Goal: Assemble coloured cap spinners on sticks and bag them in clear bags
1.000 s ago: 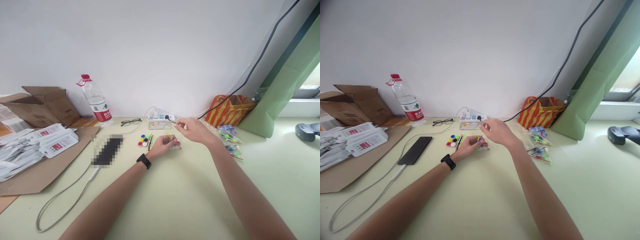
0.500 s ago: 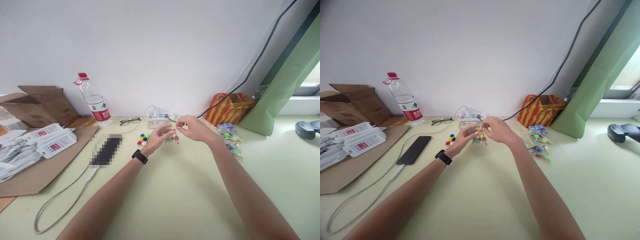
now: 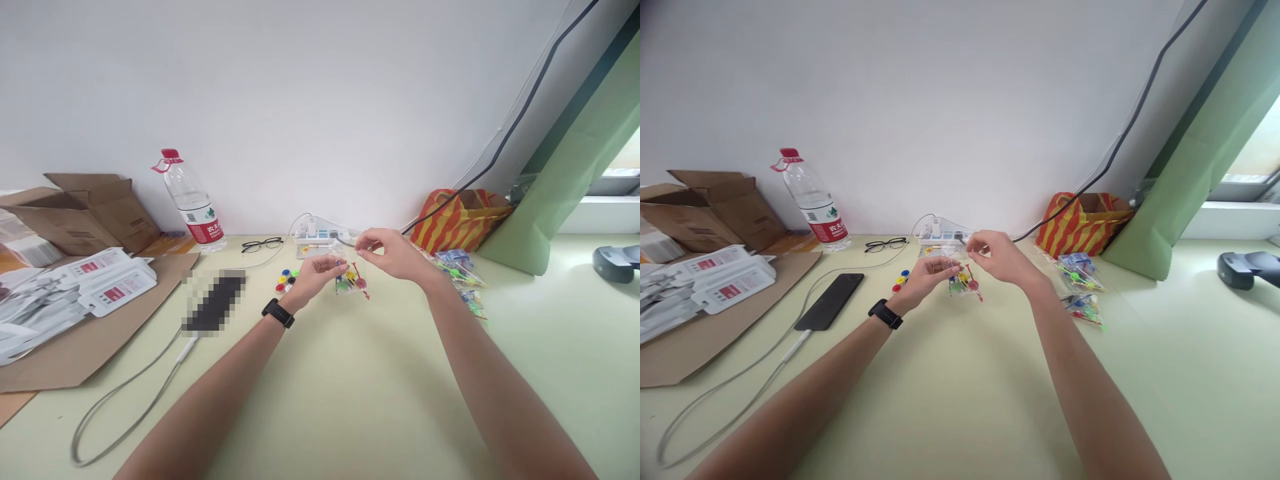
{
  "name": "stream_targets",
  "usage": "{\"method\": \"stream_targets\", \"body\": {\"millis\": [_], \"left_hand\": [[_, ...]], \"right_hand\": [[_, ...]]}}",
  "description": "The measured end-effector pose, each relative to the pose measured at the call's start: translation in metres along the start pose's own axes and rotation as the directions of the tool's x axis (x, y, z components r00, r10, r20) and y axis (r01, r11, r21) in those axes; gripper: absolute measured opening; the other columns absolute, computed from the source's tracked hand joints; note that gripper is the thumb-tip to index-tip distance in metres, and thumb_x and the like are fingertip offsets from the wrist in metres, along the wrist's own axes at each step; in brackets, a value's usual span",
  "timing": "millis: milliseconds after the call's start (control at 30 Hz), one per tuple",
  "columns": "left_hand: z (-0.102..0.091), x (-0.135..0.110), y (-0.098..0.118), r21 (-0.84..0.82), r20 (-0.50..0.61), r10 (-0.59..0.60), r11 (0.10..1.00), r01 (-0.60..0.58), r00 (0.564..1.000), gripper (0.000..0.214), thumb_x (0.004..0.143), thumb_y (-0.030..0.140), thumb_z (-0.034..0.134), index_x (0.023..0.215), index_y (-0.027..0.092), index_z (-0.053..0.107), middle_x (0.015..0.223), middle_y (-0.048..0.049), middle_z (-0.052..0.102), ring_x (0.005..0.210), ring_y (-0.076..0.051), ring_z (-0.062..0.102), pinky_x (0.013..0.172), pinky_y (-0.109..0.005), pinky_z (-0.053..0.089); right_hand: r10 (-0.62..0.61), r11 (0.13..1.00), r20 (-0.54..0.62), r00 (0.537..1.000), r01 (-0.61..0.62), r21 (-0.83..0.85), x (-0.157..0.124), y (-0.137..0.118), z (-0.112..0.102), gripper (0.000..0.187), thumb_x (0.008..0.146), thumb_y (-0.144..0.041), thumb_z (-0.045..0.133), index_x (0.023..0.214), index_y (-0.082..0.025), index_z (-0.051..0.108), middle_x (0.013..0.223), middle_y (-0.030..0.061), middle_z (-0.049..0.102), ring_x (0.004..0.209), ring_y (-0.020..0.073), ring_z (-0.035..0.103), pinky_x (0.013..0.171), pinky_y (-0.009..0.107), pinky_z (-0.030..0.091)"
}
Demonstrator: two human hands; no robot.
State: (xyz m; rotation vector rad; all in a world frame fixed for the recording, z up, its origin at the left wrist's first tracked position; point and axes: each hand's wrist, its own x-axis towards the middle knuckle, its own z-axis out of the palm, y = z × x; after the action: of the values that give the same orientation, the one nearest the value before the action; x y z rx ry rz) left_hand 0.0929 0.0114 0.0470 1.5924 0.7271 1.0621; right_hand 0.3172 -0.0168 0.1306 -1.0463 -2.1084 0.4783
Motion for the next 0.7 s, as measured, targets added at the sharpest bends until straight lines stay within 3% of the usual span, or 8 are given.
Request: {"method": "stream_targets", "body": {"millis": [100, 167, 300, 400, 533, 700], "left_hand": [[-0.004, 0.001, 0.001, 0.007, 0.022, -0.014, 1.0, 0.014, 1.0, 0.037, 0.083, 0.047, 0.08, 0.103, 0.016, 0.077, 0.1, -0.0107, 0.079, 0.097, -0.024, 0.073, 0.088, -0.036, 0.056], [-0.006, 0.003, 0.0, 0.009, -0.005, -0.024, 1.0, 0.024, 1.0, 0.038, 0.082, 0.049, 0.08, 0.1, 0.016, 0.077, 0.097, -0.011, 0.079, 0.096, -0.025, 0.074, 0.087, -0.037, 0.056], [-0.013, 0.007, 0.0, 0.031, -0.076, -0.062, 0.997, 0.065, 0.995, 0.041, 0.078, 0.05, 0.084, 0.098, 0.015, 0.076, 0.095, -0.0116, 0.079, 0.095, -0.027, 0.075, 0.082, -0.038, 0.059], [-0.017, 0.006, 0.002, 0.076, 0.009, -0.094, 0.993, 0.093, 0.996, 0.047, 0.077, 0.048, 0.085, 0.111, 0.016, 0.075, 0.1, -0.0122, 0.079, 0.097, -0.027, 0.075, 0.084, -0.038, 0.06], [-0.019, 0.003, 0.002, 0.146, 0.208, -0.151, 0.982, 0.122, 0.967, 0.044, 0.073, 0.044, 0.089, 0.106, 0.017, 0.078, 0.101, -0.0112, 0.08, 0.096, -0.027, 0.075, 0.089, -0.04, 0.059], [-0.018, 0.001, -0.002, 0.111, 0.212, -0.198, 0.978, 0.178, 0.957, 0.037, 0.081, 0.048, 0.082, 0.1, 0.016, 0.08, 0.101, -0.0119, 0.08, 0.098, -0.027, 0.075, 0.089, -0.04, 0.06]], "right_hand": [[0.031, 0.997, 0.081, 0.996, -0.037, 0.063, 0.0, 0.007, 0.0, 0.011, 0.087, -0.026, 0.063, 0.093, -0.02, 0.071, 0.088, 0.0035, 0.07, 0.084, 0.019, 0.064, 0.082, 0.034, 0.051], [0.042, 0.991, 0.096, 0.994, -0.054, 0.122, 0.0, 0.013, 0.002, 0.016, 0.085, -0.027, 0.067, 0.099, -0.02, 0.071, 0.094, 0.0035, 0.068, 0.084, 0.0175, 0.063, 0.082, 0.033, 0.052], [0.176, 0.951, 0.016, 0.984, -0.174, 0.257, -0.002, 0.027, 0.011, 0.06, 0.077, -0.033, 0.078, 0.133, -0.027, 0.058, 0.126, 0.0061, 0.056, 0.08, 0.0125, 0.064, 0.076, 0.03, 0.054], [0.262, 0.895, 0.084, 0.961, -0.275, 0.352, -0.002, 0.041, 0.02, 0.082, 0.071, -0.035, 0.085, 0.144, -0.028, 0.049, 0.119, 0.0057, 0.058, 0.081, 0.0135, 0.065, 0.076, 0.031, 0.055], [0.25, 0.858, 0.139, 0.958, -0.286, 0.427, 0.002, 0.057, 0.029, 0.061, 0.069, -0.035, 0.086, 0.123, -0.018, 0.067, 0.087, 0.0004, 0.062, 0.079, 0.0161, 0.061, 0.076, 0.032, 0.052], [0.257, 0.835, 0.045, 0.965, -0.245, 0.492, 0.006, 0.067, 0.032, 0.049, 0.067, -0.042, 0.088, 0.105, -0.015, 0.074, 0.085, 0.0019, 0.067, 0.078, 0.0156, 0.059, 0.073, 0.031, 0.049]]}}
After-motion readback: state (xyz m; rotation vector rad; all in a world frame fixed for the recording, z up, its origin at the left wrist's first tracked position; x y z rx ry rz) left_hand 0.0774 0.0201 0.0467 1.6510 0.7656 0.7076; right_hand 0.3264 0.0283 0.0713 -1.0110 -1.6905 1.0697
